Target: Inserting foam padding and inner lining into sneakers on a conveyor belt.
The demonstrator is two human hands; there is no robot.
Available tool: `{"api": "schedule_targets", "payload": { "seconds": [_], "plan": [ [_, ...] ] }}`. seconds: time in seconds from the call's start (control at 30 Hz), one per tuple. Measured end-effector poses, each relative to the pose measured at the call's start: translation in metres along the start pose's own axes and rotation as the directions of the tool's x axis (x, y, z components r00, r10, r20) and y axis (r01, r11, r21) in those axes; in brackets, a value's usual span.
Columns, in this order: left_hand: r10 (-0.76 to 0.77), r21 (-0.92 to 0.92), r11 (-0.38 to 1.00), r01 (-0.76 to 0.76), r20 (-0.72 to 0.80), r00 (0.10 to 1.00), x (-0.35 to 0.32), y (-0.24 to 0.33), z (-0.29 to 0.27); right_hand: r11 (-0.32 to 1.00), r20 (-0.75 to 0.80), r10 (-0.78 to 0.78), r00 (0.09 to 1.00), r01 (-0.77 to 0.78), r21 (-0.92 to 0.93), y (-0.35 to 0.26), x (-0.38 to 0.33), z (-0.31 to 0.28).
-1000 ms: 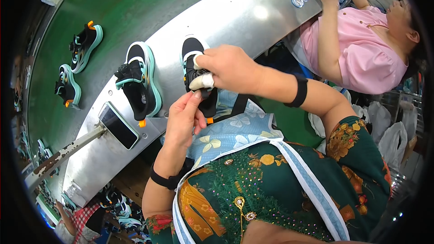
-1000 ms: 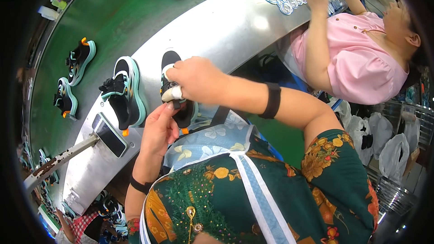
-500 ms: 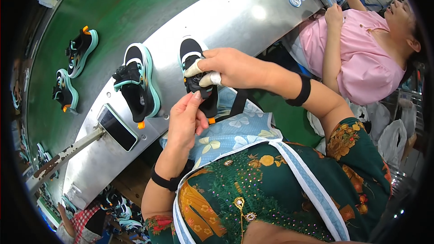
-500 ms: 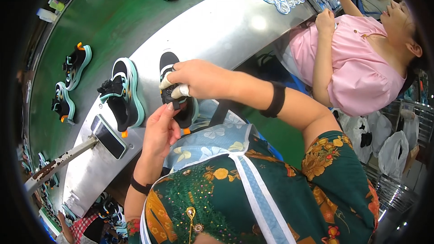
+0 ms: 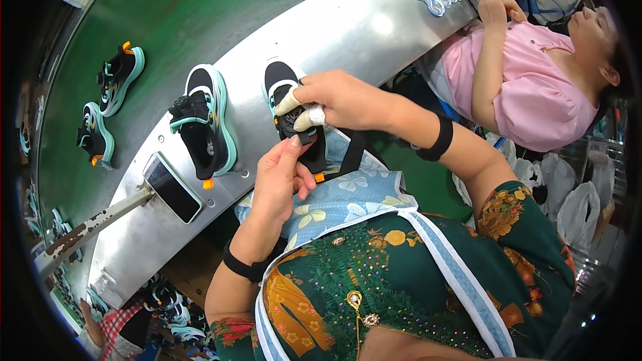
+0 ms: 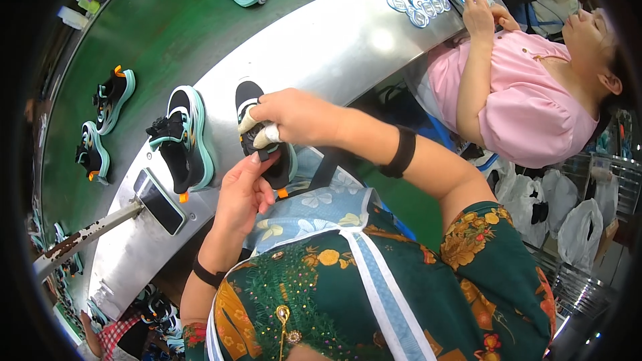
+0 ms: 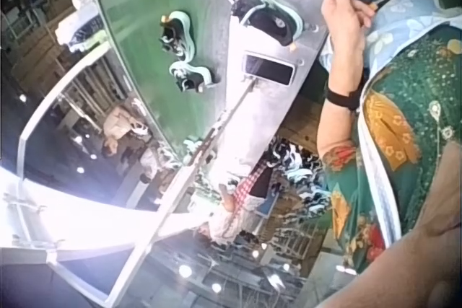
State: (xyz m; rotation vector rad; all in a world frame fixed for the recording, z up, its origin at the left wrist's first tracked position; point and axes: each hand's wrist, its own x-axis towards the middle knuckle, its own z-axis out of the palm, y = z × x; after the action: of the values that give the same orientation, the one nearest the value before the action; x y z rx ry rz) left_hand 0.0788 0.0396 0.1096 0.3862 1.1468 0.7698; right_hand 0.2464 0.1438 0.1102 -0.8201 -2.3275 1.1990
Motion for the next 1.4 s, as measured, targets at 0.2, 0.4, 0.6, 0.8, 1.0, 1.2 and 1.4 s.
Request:
{"api": "schedule_targets", "payload": {
  "seconds": [0.2,0.4,0.6,0.8,1.0,1.2,1.4],
  "plan": [
    [0.009,-0.007,1.0,-0.009,-0.007,1.0,0.007,-0.005,0.003,0.98,-0.36,0.039,0.932,-0.107,-0.169,-0.01,-0.003,0.034],
    [0.309,0.244,0.922,-0.302,0.01,0.951,-0.036,0.013,-0.021,0.961,-0.14,0.141,0.98,-0.169,-0.217,-0.028,-0.021,0.003],
    [0.784,0.719,0.592,-0.364,-0.41,0.466,-0.024,0.038,-0.103,0.877,-0.148,0.011,0.989,-0.081,-0.473,0.005,-0.009,-0.016],
    [0.706,0.793,0.57,-0.215,-0.339,0.622,0.021,0.043,-0.139,0.925,0.048,0.077,0.996,-0.053,-0.377,-0.037,0.001,-0.067],
    [0.632,0.834,0.482,-0.268,-0.119,0.766,0.004,0.019,-0.116,0.991,0.176,0.03,0.984,-0.006,-0.136,-0.024,0.049,0.015],
    [0.646,0.603,0.687,-0.406,-0.251,0.721,0.036,-0.01,-0.13,0.937,0.352,-0.113,0.929,0.217,-0.274,-0.04,0.071,0.045],
    [0.508,0.279,0.856,-0.436,-0.294,0.809,0.021,-0.003,-0.115,0.842,0.412,-0.145,0.899,0.331,-0.425,-0.037,0.082,0.053]
  ]
}}
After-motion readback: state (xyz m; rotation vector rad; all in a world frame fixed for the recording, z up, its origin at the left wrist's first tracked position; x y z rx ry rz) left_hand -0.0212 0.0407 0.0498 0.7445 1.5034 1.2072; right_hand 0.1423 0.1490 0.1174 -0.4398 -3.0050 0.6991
